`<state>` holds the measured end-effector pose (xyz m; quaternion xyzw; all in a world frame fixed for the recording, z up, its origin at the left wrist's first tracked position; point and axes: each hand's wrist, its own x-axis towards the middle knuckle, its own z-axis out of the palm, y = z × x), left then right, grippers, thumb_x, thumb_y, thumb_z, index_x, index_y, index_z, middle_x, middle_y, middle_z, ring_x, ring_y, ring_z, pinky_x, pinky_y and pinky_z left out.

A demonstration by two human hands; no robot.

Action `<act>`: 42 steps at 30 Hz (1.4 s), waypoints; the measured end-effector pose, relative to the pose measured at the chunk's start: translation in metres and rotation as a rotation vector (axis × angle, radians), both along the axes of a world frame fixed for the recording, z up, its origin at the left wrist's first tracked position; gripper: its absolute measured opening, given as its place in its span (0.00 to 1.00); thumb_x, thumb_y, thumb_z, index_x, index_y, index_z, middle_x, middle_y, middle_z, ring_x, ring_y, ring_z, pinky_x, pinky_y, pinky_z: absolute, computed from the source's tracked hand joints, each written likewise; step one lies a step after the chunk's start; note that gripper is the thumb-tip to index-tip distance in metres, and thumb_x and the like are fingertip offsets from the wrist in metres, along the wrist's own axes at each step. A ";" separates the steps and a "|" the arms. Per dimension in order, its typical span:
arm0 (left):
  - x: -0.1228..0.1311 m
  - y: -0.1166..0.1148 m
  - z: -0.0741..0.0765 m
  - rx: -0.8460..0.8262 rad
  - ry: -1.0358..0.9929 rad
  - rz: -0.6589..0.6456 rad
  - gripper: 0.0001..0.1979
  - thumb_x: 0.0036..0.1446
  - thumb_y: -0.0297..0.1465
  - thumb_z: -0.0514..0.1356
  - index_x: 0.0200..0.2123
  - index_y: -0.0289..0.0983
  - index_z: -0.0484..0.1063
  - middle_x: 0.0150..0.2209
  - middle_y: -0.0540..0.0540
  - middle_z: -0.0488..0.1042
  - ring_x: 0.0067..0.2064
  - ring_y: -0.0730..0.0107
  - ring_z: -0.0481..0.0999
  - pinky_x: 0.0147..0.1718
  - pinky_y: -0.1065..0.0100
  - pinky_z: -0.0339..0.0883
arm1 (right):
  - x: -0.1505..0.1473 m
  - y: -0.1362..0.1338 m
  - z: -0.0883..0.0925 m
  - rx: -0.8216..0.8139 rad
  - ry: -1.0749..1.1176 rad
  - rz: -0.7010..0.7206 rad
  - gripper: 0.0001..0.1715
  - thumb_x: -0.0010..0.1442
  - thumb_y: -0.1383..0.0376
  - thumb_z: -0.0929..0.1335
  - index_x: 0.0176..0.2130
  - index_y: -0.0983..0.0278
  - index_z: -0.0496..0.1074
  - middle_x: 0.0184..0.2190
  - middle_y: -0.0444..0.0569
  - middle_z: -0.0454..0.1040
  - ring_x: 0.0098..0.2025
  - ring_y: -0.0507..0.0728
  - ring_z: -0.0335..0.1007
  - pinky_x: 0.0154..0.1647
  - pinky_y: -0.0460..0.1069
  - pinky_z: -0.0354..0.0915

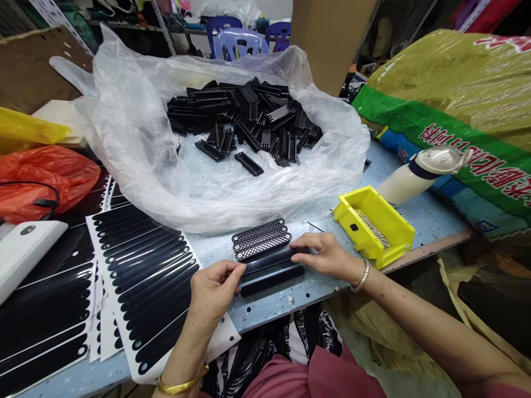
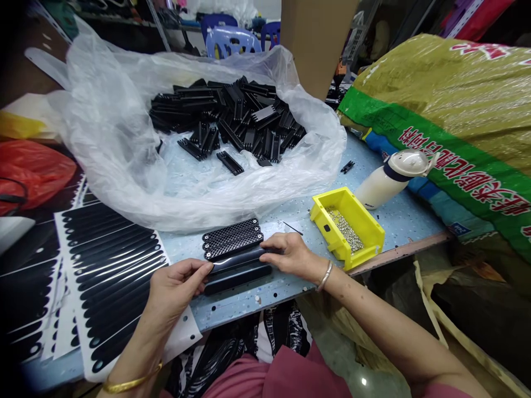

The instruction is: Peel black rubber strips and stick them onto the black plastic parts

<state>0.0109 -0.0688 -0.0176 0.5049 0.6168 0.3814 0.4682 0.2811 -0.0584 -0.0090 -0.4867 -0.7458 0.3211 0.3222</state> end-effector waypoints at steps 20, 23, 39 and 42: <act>-0.001 -0.002 -0.007 0.185 0.187 -0.056 0.13 0.49 0.43 0.63 0.23 0.40 0.79 0.15 0.52 0.69 0.18 0.71 0.67 0.20 0.72 0.60 | -0.063 -0.008 0.006 -0.162 -0.482 -0.470 0.26 0.50 0.43 0.72 0.25 0.64 0.75 0.20 0.47 0.74 0.25 0.56 0.70 0.26 0.47 0.58; -0.003 -0.002 -0.011 0.158 0.169 -0.055 0.14 0.49 0.43 0.63 0.24 0.40 0.78 0.16 0.52 0.70 0.19 0.71 0.68 0.20 0.72 0.60 | -0.053 -0.010 0.001 -0.151 -0.335 -0.422 0.19 0.59 0.54 0.68 0.26 0.64 0.77 0.19 0.45 0.73 0.24 0.54 0.68 0.26 0.46 0.57; 0.034 -0.006 0.020 0.236 0.966 -0.170 0.24 0.53 0.54 0.58 0.23 0.38 0.71 0.25 0.43 0.75 0.30 0.59 0.75 0.26 0.67 0.55 | -0.038 -0.020 -0.007 -0.018 -0.186 -0.229 0.17 0.60 0.66 0.64 0.23 0.65 0.74 0.23 0.48 0.75 0.27 0.54 0.70 0.30 0.45 0.61; 0.030 -0.003 0.014 0.229 0.846 -0.158 0.20 0.53 0.50 0.60 0.25 0.39 0.72 0.26 0.45 0.75 0.30 0.61 0.75 0.28 0.68 0.56 | -0.036 -0.020 -0.010 -0.026 -0.169 -0.227 0.16 0.60 0.64 0.63 0.25 0.65 0.74 0.24 0.49 0.76 0.28 0.55 0.71 0.31 0.46 0.61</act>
